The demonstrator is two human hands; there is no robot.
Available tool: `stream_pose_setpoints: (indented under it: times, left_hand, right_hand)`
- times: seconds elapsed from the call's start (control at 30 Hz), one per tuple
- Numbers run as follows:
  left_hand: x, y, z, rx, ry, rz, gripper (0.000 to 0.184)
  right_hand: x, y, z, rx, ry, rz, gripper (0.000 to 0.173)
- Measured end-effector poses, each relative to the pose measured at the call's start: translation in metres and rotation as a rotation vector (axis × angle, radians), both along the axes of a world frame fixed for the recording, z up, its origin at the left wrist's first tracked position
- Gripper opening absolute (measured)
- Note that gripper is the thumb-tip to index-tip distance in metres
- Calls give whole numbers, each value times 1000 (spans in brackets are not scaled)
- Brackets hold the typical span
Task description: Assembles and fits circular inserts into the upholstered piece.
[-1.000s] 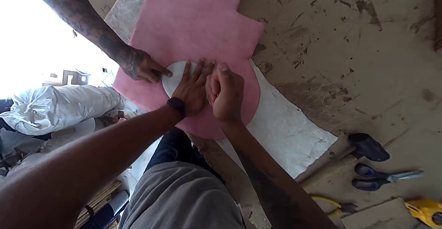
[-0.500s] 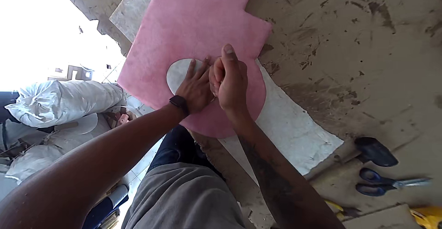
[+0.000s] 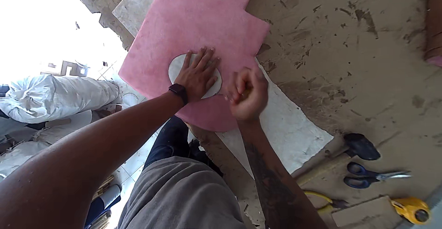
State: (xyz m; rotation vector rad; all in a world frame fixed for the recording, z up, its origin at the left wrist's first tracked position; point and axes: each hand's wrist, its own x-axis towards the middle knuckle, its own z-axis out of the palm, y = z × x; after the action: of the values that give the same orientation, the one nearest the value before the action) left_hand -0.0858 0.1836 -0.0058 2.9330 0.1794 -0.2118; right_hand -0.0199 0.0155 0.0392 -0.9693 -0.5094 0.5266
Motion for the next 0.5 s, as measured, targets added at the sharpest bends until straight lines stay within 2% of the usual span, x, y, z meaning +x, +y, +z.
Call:
stream_pose_setpoints:
  times: [0.13,0.33,0.4,0.5]
  left_hand:
    - [0,0,-6,2,-14,3,62]
    - [-1,-1,-9,5,-9,-6,62]
    - [7,6,-12,9,-44,2,61]
    - [-7,-2,-17,-9,-45,-9,61]
  right_hand:
    - [-12,-27,-18,170,-6,-75,56]
    - [10,47,16,-251,21,-80,53]
    - [17,63,18,-316,-4,-96,53]
    - [9,66,18,-438,-36,-79,56]
